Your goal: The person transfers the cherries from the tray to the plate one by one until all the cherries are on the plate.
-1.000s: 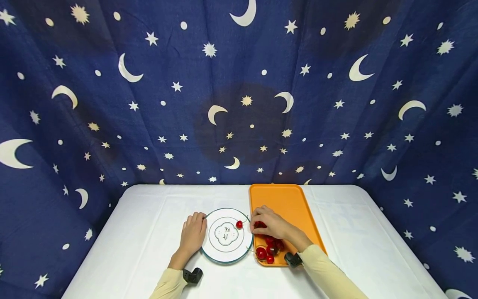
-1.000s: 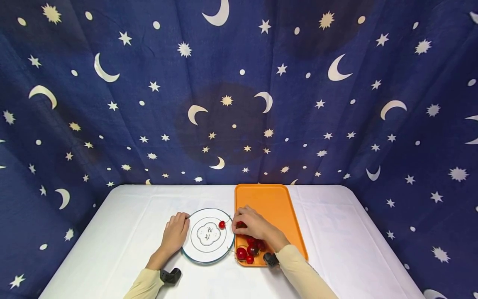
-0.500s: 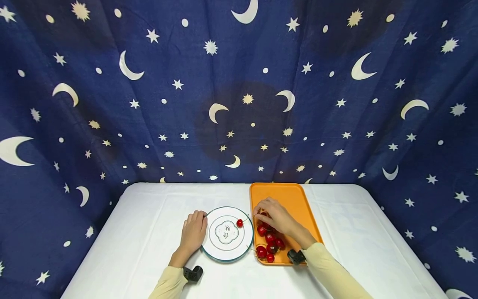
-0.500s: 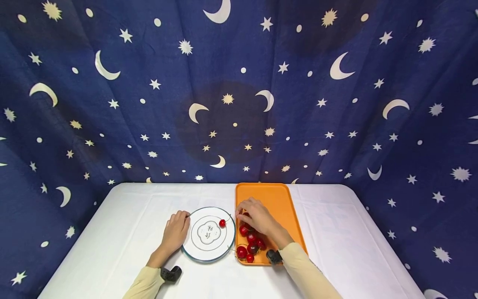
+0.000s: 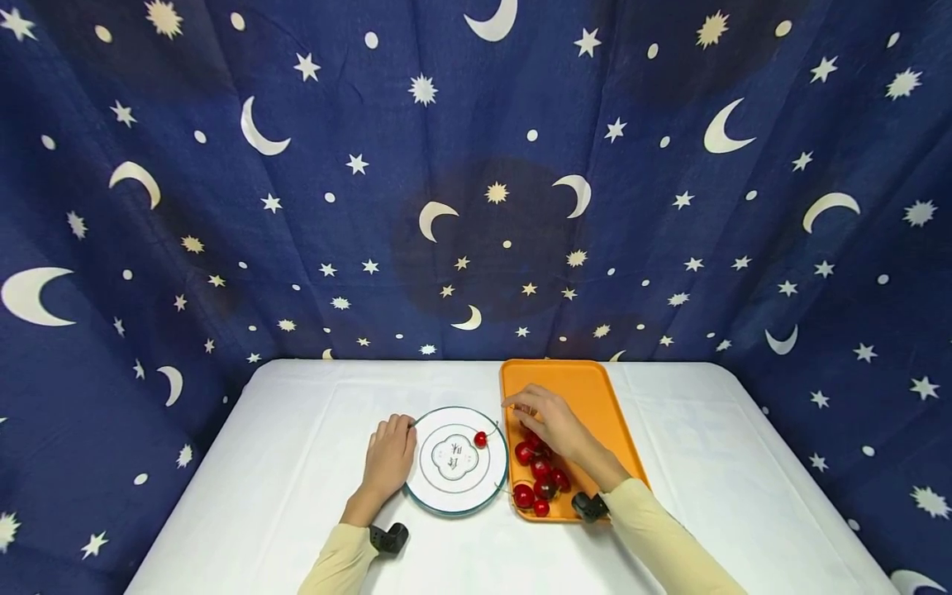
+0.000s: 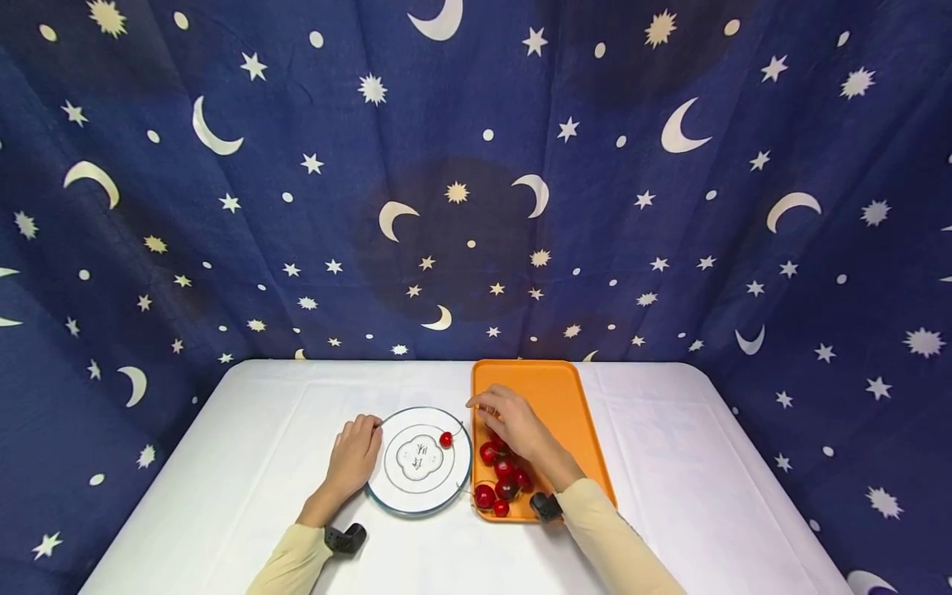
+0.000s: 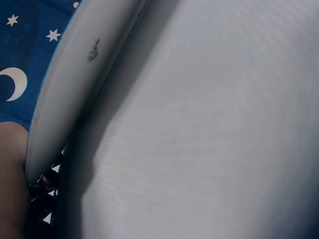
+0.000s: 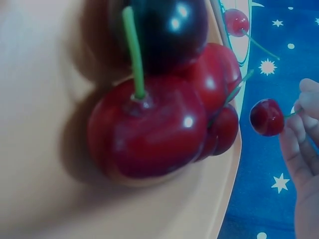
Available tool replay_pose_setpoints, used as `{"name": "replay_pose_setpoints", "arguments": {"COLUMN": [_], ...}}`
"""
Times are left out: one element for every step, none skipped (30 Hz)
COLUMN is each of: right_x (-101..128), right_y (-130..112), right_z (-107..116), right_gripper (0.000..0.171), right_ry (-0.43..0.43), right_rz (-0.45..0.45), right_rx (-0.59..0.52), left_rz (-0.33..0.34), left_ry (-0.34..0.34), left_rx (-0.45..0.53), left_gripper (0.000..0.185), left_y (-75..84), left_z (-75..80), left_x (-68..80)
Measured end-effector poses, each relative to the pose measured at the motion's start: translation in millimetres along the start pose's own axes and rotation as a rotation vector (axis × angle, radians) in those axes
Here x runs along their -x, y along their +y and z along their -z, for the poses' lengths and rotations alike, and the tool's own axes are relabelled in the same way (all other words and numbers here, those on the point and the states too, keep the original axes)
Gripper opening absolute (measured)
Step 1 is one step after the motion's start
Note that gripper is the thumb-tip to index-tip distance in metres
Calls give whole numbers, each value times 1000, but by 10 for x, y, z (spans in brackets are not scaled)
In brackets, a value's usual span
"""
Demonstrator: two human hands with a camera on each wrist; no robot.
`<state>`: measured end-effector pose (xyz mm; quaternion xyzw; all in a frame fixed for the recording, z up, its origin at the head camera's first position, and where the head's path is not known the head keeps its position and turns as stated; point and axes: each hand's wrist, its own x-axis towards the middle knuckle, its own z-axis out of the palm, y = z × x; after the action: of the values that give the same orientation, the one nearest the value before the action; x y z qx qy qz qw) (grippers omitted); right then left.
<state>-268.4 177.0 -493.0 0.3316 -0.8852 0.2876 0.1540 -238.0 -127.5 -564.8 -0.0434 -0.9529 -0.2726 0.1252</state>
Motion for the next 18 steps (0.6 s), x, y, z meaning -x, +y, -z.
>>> {"name": "replay_pose_setpoints", "arguments": {"right_x": [-2,-5,-7,-10,-14,-18,-21,-24,-27,-30,-31,-33,-34,-35,-36,-36,-37,-37], "right_y": [-5,-9,-14,-18,-25,-33,-39,-43,-49,-54,-58,-60,-60,-59,-58,-57,-55,-53], "right_z": [1,-2,-7,-17,-26,-35,-42,-49,-52,-51,-47,-43,-39,-33,-27,-22,-18,-13], "right_gripper": [25,23,23,22,21,21,21,21,22,22,21,22,21,21,21,21,20,19], "right_ry": [4,7,8,9,10,13,15,20,25,31,36,41,44,47,48,51,53,56], "right_rz": [-10,-17,-23,-27,-31,-32,-35,-36,-41,-45,-48,-50,-50,-50,-52,-50,-51,-54], "right_rx": [-5,-6,-5,-8,-9,-12,-9,-9,-12,-18,-22,-23,-24,-26,-25,-22,-20,-18], "left_rz": [-2,-3,-5,-8,-13,-15,-18,-21,-22,-23,-22,-18,-17,-16,-14,-13,-13,-14], "left_ry": [1,4,10,19,30,40,48,53,52,47,39,29,21,15,10,9,9,9], "left_rx": [1,1,3,5,1,0,3,3,5,6,3,7,6,5,5,4,3,2], "left_gripper": [26,26,26,26,25,24,24,23,23,24,24,25,25,25,25,25,24,24], "left_y": [2,2,1,-3,-10,-14,-18,-21,-22,-22,-22,-19,-18,-15,-12,-9,-8,-6], "left_z": [3,9,15,21,26,32,37,40,42,43,40,38,32,25,19,15,6,2], "left_x": [-1,0,1,2,5,7,8,7,6,4,2,1,0,-1,0,1,1,2]}}
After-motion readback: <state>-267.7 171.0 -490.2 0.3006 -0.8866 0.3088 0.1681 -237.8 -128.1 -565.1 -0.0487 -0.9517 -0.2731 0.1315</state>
